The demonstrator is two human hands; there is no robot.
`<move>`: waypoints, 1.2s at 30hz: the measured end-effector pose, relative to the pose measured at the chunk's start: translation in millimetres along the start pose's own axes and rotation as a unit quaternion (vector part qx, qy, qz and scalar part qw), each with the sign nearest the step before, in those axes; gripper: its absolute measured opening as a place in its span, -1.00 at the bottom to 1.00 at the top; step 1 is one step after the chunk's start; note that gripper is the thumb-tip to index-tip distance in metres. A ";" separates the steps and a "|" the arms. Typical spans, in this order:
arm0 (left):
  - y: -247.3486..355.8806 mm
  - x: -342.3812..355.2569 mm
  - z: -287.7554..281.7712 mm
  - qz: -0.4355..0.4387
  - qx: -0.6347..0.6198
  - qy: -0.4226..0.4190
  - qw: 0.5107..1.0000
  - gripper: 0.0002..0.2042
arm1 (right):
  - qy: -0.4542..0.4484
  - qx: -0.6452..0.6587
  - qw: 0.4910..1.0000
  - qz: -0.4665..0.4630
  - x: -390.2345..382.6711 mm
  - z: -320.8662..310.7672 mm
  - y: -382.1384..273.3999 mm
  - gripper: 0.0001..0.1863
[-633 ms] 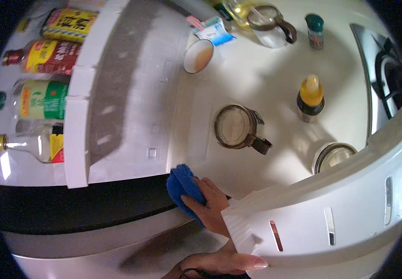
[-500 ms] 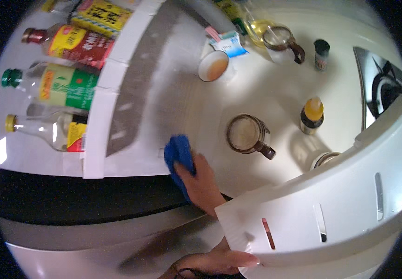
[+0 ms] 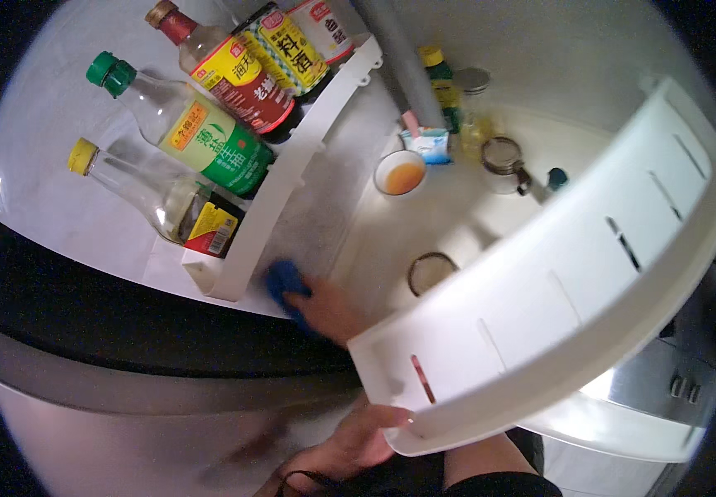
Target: The person cleans a white plastic spice rack with a blue cloth, then places it on the countertop. They move several glass jars and bottles of condiments onto the rack and wipe the countertop surface.
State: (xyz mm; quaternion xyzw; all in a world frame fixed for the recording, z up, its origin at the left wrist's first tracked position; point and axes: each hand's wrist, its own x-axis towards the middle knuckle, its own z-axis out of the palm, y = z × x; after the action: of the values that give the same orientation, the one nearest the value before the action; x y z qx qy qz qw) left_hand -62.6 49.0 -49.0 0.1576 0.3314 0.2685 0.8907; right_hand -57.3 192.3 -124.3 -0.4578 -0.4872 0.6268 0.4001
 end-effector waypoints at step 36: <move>32.2 -23.8 25.6 0.149 -0.016 -0.137 0.979 -0.44 | 0.538 -0.149 0.829 -0.035 -187.3 -369.5 22.7 -0.67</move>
State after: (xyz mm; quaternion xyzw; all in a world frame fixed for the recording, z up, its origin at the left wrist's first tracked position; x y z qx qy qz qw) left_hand -72.5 58.5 -3.6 0.2262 0.1751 0.3791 0.8800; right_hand 346.4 100.5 -151.2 -0.7591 -0.2981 0.1874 0.5474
